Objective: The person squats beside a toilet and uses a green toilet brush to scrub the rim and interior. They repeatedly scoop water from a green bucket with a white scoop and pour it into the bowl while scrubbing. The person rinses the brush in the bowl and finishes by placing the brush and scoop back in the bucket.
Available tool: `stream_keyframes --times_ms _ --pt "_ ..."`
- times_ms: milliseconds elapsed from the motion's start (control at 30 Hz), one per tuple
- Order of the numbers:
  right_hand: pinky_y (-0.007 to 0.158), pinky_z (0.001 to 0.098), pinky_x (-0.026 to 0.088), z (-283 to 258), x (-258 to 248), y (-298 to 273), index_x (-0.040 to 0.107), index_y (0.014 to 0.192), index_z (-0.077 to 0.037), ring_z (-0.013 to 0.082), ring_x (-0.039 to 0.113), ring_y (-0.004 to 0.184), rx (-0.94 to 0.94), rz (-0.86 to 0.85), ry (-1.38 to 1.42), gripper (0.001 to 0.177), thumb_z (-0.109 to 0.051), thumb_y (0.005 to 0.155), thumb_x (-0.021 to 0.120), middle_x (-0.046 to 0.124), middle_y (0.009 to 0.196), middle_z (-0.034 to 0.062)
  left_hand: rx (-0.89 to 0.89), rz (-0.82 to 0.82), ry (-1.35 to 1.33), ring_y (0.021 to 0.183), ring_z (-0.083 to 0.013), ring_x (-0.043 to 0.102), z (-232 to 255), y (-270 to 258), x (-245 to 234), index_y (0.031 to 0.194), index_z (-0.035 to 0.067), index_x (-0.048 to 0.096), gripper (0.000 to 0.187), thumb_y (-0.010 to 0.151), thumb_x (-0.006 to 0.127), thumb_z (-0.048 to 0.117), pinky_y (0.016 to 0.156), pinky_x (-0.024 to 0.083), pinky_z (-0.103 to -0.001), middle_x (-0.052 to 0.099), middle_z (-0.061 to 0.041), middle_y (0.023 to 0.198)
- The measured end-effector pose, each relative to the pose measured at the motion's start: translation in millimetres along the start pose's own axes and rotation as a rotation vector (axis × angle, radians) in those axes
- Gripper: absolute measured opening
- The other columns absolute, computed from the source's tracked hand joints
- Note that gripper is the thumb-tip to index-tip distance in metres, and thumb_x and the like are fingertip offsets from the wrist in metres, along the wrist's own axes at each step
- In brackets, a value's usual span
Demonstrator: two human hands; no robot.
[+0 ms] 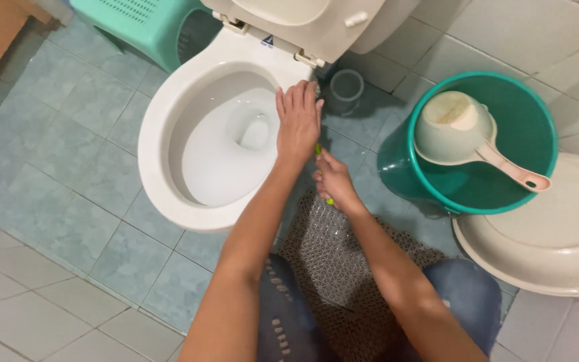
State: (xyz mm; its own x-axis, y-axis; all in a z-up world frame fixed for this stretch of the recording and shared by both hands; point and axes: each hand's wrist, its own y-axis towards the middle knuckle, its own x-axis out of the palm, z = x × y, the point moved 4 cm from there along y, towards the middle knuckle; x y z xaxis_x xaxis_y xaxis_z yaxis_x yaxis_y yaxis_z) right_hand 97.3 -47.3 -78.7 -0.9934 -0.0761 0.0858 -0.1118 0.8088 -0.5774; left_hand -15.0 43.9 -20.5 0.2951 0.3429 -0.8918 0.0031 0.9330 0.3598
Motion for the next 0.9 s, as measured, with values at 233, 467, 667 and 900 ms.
stream_keyframes --times_ms 233,467,667,900 --pt "0.024 0.0307 0.038 95.1 -79.3 76.9 0.057 0.155 -0.015 0.0193 0.052 0.040 0.029 -0.088 -0.348 0.047 -0.030 0.110 0.059 0.067 0.071 0.0159 0.129 0.032 0.129 0.140 -0.0267 0.047 6.9 1.2 26.4 0.148 0.018 0.049 0.037 0.117 0.047 0.039 0.130 0.024 -0.053 0.052 -0.009 0.139" --pt "0.121 0.0629 0.040 -9.0 -73.6 -42.6 0.041 0.158 0.014 0.0552 0.050 0.142 -0.521 -0.228 -0.860 0.058 -0.006 0.104 0.042 0.052 0.151 0.0415 -0.232 -0.058 -0.379 0.135 -0.0447 0.044 65.6 -108.9 19.5 0.148 0.000 0.042 0.081 0.103 0.058 0.065 0.113 0.033 -0.055 0.046 -0.028 0.139" --pt "0.106 0.0550 0.053 -25.8 -135.5 -70.9 0.071 0.136 -0.008 0.0440 0.068 0.124 -0.532 -0.377 -0.852 0.036 -0.026 0.109 0.056 0.074 0.131 0.0220 -1.129 -0.250 -1.502 0.094 -0.0291 0.077 68.8 -185.8 98.4 0.155 -0.009 0.038 0.064 0.102 0.061 0.018 0.079 0.069 -0.049 0.072 -0.019 0.115" --pt "0.108 0.0688 0.044 -82.3 -316.6 -5.1 0.019 0.175 -0.006 0.0518 0.048 0.142 -0.294 0.273 -1.748 0.122 -0.030 0.082 0.094 0.040 0.164 0.0318 -1.225 -0.326 -1.511 0.067 -0.0137 0.071 66.5 -223.6 63.4 0.145 -0.012 0.045 0.047 0.104 0.057 0.009 0.068 0.074 -0.035 0.063 -0.004 0.082"
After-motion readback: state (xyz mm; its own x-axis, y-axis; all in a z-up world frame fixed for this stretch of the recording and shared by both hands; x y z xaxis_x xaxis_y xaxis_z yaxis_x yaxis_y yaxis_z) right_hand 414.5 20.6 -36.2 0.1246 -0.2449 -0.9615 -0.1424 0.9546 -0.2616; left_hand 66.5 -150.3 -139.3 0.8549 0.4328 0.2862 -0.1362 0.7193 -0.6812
